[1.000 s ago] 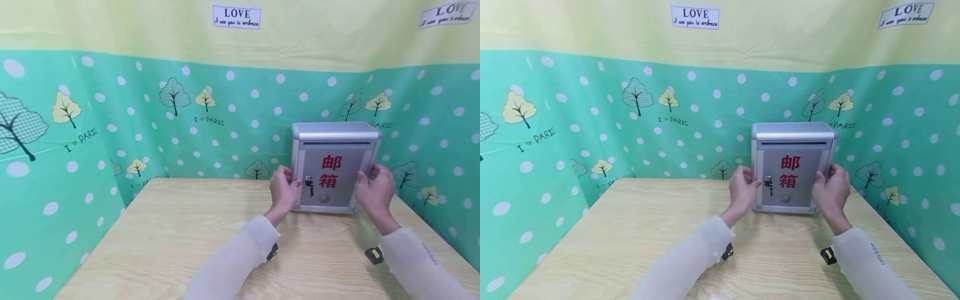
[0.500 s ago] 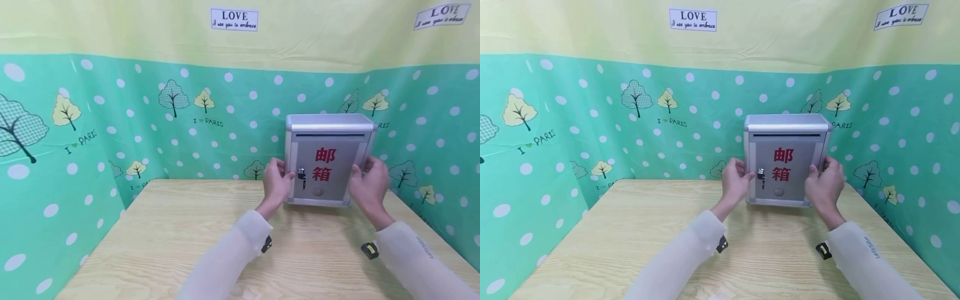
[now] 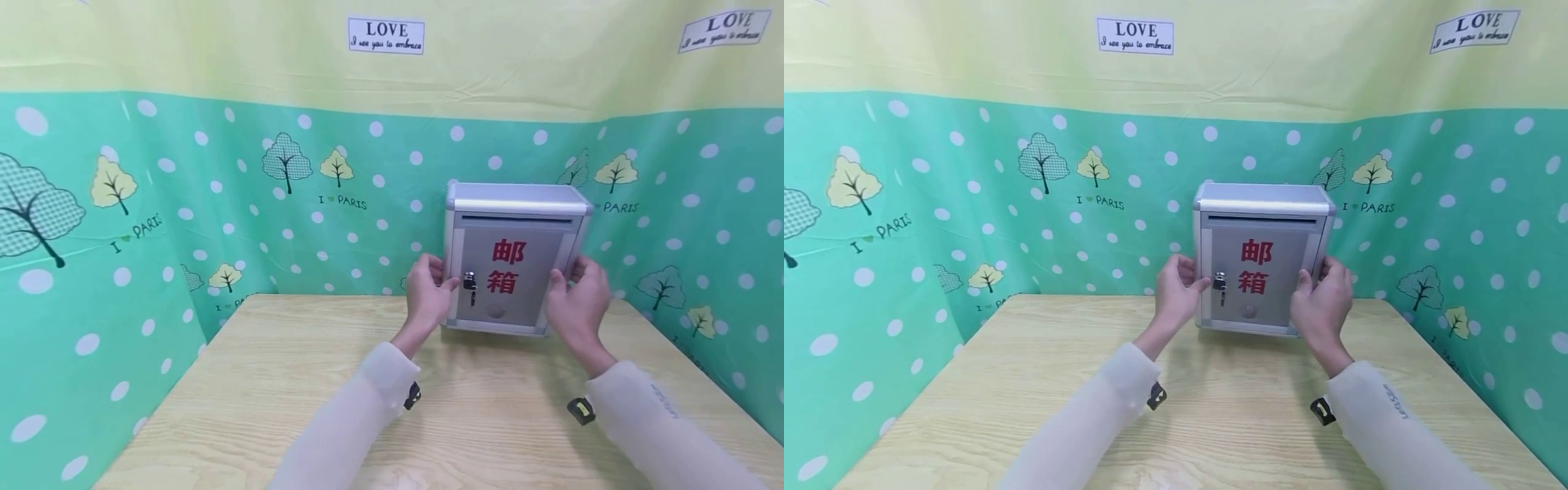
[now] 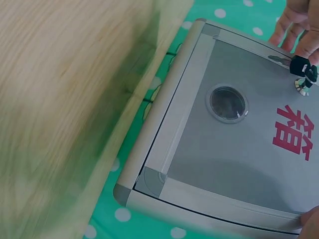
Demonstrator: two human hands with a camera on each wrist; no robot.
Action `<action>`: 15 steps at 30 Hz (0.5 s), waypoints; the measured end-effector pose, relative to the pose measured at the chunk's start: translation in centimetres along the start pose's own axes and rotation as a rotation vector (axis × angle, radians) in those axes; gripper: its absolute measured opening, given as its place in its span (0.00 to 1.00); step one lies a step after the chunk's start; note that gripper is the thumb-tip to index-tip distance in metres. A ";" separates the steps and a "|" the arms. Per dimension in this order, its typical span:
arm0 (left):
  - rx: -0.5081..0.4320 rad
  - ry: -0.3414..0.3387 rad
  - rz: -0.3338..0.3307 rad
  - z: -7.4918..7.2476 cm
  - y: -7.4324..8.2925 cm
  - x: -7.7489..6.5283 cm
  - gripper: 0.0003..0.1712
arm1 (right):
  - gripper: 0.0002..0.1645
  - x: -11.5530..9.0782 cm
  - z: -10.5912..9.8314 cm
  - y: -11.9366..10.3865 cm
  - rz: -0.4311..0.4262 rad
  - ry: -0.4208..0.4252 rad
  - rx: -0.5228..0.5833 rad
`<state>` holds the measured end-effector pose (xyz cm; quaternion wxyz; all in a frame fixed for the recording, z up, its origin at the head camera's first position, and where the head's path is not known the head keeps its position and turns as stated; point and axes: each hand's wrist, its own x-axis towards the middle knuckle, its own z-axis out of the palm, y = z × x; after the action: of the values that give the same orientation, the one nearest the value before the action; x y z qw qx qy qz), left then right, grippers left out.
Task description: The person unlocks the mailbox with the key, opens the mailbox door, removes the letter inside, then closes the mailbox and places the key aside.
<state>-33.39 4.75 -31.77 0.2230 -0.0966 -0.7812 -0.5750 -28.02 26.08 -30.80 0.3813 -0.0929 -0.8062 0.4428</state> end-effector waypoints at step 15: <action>0.051 0.017 -0.009 -4.9 -1.1 0.8 0.20 | 0.26 -1.4 4.1 -2.0 -0.095 0.014 0.075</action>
<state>-33.33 -0.32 -31.18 0.2297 -0.0825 -0.7940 -0.5567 -29.53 21.62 -31.26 0.4108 -0.0434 -0.7898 0.4534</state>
